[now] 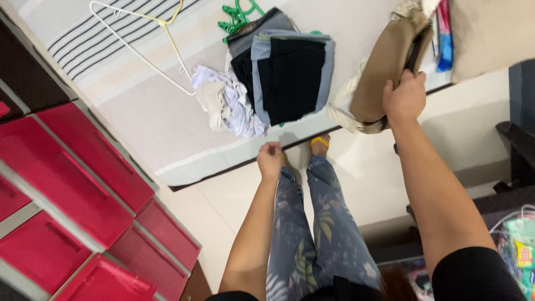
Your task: The person picks up clothes from a bin and a bed, folds some of them, and places them into an open wardrobe, along with several bags and an umbrella.
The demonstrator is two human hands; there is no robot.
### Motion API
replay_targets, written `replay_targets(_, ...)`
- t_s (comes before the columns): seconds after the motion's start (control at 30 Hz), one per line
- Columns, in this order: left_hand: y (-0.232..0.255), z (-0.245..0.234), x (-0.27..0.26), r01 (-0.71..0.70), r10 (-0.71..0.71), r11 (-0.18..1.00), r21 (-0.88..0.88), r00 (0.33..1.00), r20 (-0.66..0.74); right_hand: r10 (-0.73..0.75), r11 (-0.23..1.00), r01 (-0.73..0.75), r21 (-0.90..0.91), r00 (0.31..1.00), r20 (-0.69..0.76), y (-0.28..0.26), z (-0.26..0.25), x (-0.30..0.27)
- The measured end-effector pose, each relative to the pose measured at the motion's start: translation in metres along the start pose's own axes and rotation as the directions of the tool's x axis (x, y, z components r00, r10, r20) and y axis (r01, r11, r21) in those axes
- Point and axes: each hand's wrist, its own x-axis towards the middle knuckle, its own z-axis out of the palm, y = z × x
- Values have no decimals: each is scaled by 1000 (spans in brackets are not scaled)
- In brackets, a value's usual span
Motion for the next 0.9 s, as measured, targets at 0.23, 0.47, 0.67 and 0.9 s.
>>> replay_targets(0.23, 32, 62, 89, -89, 29, 977, -192, 955, -294, -10, 993, 11, -118, 1000, 7, 15, 40, 22)
replay_targets(0.47, 101, 62, 103, 219, -158, 973, 78, 870, -467, -444, 890, 456, 12, 873, -203, -29, 42, -41)
replay_targets(0.67, 114, 65, 67, -350, 326, 936, -44, 905, -274, -406, 602, -24, 798, 851, 332, -98, 105, -83)
replay_targets(0.9, 126, 83, 10, -287, 358, 922, -258, 887, 293, 101, 815, -271, 512, 937, 336, -99, 68, -61)
